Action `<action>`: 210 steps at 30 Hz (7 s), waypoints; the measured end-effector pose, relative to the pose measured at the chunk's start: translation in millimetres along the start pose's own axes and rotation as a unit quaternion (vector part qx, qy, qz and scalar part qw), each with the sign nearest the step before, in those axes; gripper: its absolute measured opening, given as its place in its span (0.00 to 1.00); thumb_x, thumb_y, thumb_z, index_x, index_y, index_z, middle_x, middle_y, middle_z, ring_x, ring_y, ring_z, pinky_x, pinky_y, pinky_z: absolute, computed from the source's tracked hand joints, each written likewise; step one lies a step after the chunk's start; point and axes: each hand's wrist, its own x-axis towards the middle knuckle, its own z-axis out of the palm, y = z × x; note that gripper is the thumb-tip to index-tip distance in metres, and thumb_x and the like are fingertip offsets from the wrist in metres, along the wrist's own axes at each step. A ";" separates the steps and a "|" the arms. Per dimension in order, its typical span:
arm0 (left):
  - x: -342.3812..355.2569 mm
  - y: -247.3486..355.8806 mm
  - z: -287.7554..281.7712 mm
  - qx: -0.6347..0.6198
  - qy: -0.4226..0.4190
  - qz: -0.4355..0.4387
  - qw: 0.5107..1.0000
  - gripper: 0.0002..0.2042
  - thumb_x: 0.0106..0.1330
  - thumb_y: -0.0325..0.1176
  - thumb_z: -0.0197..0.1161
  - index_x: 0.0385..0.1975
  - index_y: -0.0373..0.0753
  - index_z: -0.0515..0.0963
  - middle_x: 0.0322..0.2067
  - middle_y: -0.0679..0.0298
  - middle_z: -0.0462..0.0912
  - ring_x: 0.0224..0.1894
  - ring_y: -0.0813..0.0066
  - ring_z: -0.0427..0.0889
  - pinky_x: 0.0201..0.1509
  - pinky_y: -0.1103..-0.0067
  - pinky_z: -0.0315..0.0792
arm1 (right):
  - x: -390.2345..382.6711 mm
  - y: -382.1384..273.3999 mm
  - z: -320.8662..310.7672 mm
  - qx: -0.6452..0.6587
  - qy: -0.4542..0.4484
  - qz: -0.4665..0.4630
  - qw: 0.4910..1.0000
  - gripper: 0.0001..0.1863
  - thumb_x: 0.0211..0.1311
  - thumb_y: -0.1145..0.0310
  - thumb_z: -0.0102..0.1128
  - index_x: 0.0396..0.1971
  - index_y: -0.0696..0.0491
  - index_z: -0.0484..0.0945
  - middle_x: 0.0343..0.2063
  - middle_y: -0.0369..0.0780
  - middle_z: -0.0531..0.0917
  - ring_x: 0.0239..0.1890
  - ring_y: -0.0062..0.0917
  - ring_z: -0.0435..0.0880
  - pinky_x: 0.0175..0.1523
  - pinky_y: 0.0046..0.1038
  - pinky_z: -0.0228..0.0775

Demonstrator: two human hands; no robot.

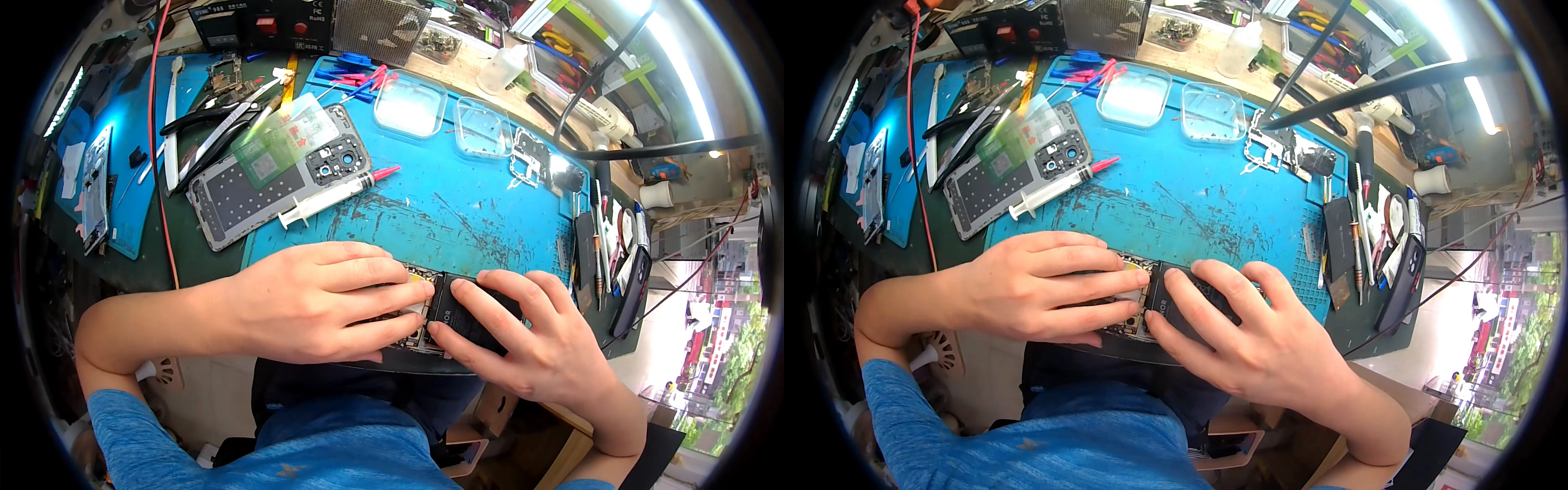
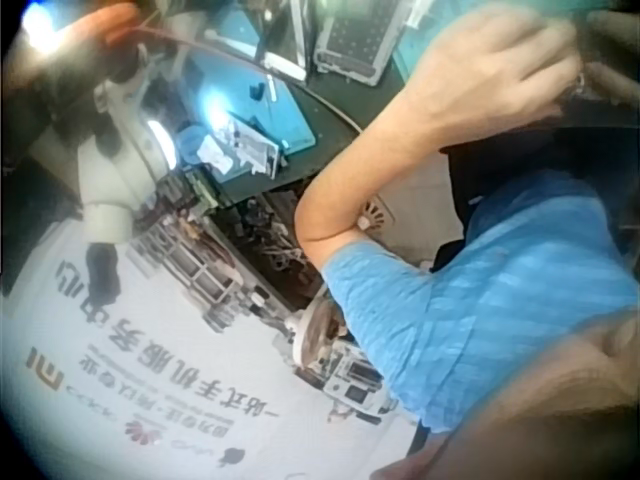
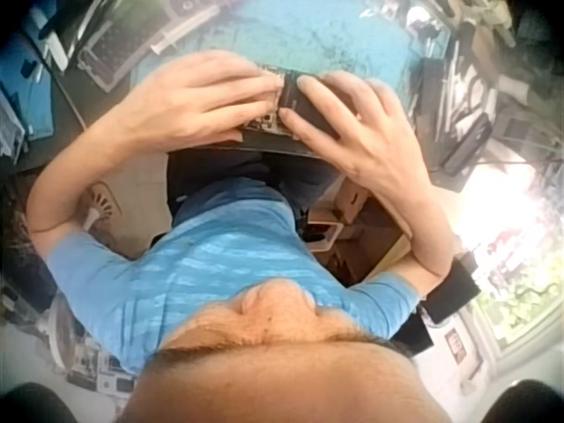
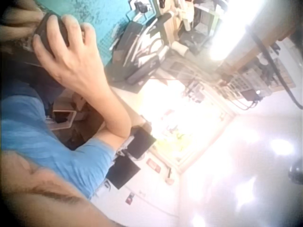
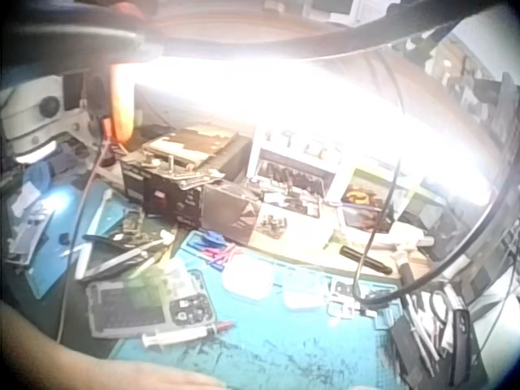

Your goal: The person connects a battery to a disassembled smartphone motherboard, then plugs in a charging cable and uses a multimeter to test the device. The person handles the phone, battery, charging cable, and multimeter probes throughout the process.

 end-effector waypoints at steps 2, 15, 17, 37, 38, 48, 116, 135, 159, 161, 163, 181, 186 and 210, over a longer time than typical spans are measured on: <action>-0.1 -5.9 -1.0 -0.014 -0.006 0.013 1.000 0.26 0.61 0.48 0.73 0.55 0.38 0.84 0.62 0.60 0.84 0.57 0.64 0.84 0.61 0.69 0.82 | -0.5 0.3 0.5 0.002 0.002 -0.001 1.000 0.19 0.61 0.64 0.63 0.53 0.42 0.83 0.58 0.39 0.82 0.59 0.34 0.80 0.53 0.35 0.75; 12.0 0.4 5.1 -0.017 0.084 -0.024 0.996 0.19 0.63 0.40 0.74 0.48 0.35 0.86 0.52 0.61 0.88 0.47 0.65 0.88 0.47 0.72 0.84 | -2.5 5.2 3.2 0.104 0.035 0.055 0.992 0.25 0.58 0.58 0.75 0.54 0.52 0.84 0.58 0.47 0.81 0.54 0.38 0.83 0.56 0.38 0.79; 14.5 -0.4 4.5 -0.014 0.081 -0.047 0.996 0.17 0.62 0.37 0.73 0.47 0.35 0.85 0.49 0.61 0.88 0.45 0.65 0.88 0.44 0.72 0.84 | -2.1 4.8 2.4 0.106 0.033 0.057 0.992 0.26 0.57 0.57 0.76 0.54 0.52 0.84 0.58 0.47 0.81 0.54 0.38 0.84 0.56 0.38 0.79; 10.5 5.7 9.3 0.001 0.054 -0.043 0.998 0.23 0.64 0.45 0.72 0.53 0.34 0.86 0.50 0.60 0.82 0.48 0.62 0.86 0.50 0.70 0.83 | -1.9 5.3 8.7 0.097 0.063 0.058 0.992 0.26 0.54 0.56 0.77 0.52 0.53 0.85 0.56 0.44 0.82 0.51 0.35 0.84 0.54 0.36 0.78; 10.3 5.7 8.9 0.002 0.052 -0.042 0.998 0.24 0.64 0.45 0.72 0.53 0.34 0.86 0.50 0.60 0.82 0.48 0.62 0.86 0.50 0.70 0.83 | -2.3 5.1 9.2 0.097 0.064 0.059 0.991 0.26 0.54 0.56 0.77 0.52 0.53 0.85 0.56 0.44 0.83 0.51 0.35 0.84 0.54 0.36 0.78; 8.9 5.6 11.0 0.002 0.054 -0.042 0.998 0.23 0.64 0.43 0.73 0.54 0.34 0.86 0.51 0.60 0.82 0.50 0.62 0.86 0.53 0.69 0.83 | -2.8 4.8 10.9 0.106 0.064 0.072 0.990 0.27 0.53 0.57 0.78 0.53 0.52 0.85 0.57 0.44 0.82 0.51 0.37 0.84 0.54 0.37 0.78; 0.9 -2.3 3.6 -0.012 0.039 0.012 0.999 0.21 0.61 0.45 0.76 0.51 0.42 0.88 0.50 0.63 0.85 0.52 0.64 0.88 0.59 0.68 0.88 | -3.7 -1.2 9.5 0.069 0.015 0.050 0.996 0.23 0.57 0.64 0.65 0.56 0.38 0.86 0.61 0.39 0.79 0.57 0.34 0.78 0.55 0.35 0.71; -0.4 -0.3 4.0 -0.023 0.030 -0.008 0.999 0.21 0.61 0.44 0.77 0.52 0.43 0.88 0.51 0.62 0.85 0.54 0.64 0.87 0.60 0.68 0.86 | -4.1 -0.4 13.0 0.091 0.025 0.055 0.994 0.26 0.55 0.62 0.69 0.57 0.39 0.86 0.58 0.38 0.79 0.56 0.34 0.79 0.55 0.36 0.72; 4.6 0.5 0.1 -0.026 -0.006 -0.052 0.998 0.34 0.58 0.46 0.76 0.61 0.30 0.82 0.54 0.58 0.78 0.56 0.62 0.82 0.58 0.70 0.81 | 7.5 6.1 -0.9 0.124 -0.016 0.070 0.990 0.32 0.52 0.58 0.77 0.59 0.51 0.82 0.55 0.37 0.78 0.52 0.28 0.80 0.49 0.31 0.71; 3.8 0.3 1.1 -0.031 -0.005 -0.052 0.998 0.34 0.58 0.46 0.76 0.61 0.30 0.82 0.55 0.58 0.78 0.56 0.62 0.82 0.58 0.69 0.81 | 7.7 5.9 -0.9 0.125 -0.016 0.071 0.989 0.32 0.52 0.58 0.77 0.59 0.51 0.82 0.55 0.37 0.78 0.52 0.28 0.80 0.49 0.31 0.70; 3.1 -0.1 1.5 -0.034 -0.003 -0.053 0.998 0.34 0.57 0.46 0.76 0.61 0.30 0.82 0.55 0.58 0.78 0.56 0.62 0.82 0.59 0.69 0.81 | 8.5 6.0 -1.3 0.127 -0.018 0.072 0.989 0.33 0.52 0.58 0.77 0.59 0.51 0.82 0.55 0.37 0.78 0.52 0.28 0.80 0.49 0.31 0.70; 3.0 -0.7 2.0 -0.034 0.006 -0.043 0.998 0.31 0.58 0.44 0.76 0.60 0.31 0.82 0.55 0.58 0.78 0.55 0.62 0.83 0.55 0.70 0.82 | 11.3 6.4 -3.5 0.147 -0.031 0.077 0.986 0.32 0.52 0.59 0.77 0.59 0.53 0.81 0.55 0.40 0.78 0.53 0.32 0.80 0.52 0.33 0.72; 3.4 -0.6 1.6 -0.030 0.005 -0.038 0.999 0.31 0.59 0.44 0.76 0.59 0.31 0.83 0.55 0.58 0.78 0.55 0.62 0.84 0.54 0.70 0.83 | 11.2 7.7 -2.2 0.162 -0.029 0.075 0.983 0.32 0.53 0.60 0.77 0.59 0.53 0.81 0.56 0.40 0.78 0.54 0.32 0.80 0.53 0.34 0.72; 2.8 -0.6 1.5 -0.024 0.012 -0.043 0.999 0.31 0.59 0.45 0.76 0.59 0.31 0.83 0.54 0.58 0.79 0.54 0.63 0.85 0.54 0.71 0.84 | 13.3 10.8 -3.7 0.182 -0.028 0.068 0.980 0.32 0.54 0.61 0.76 0.59 0.56 0.81 0.55 0.41 0.78 0.53 0.32 0.81 0.54 0.34 0.75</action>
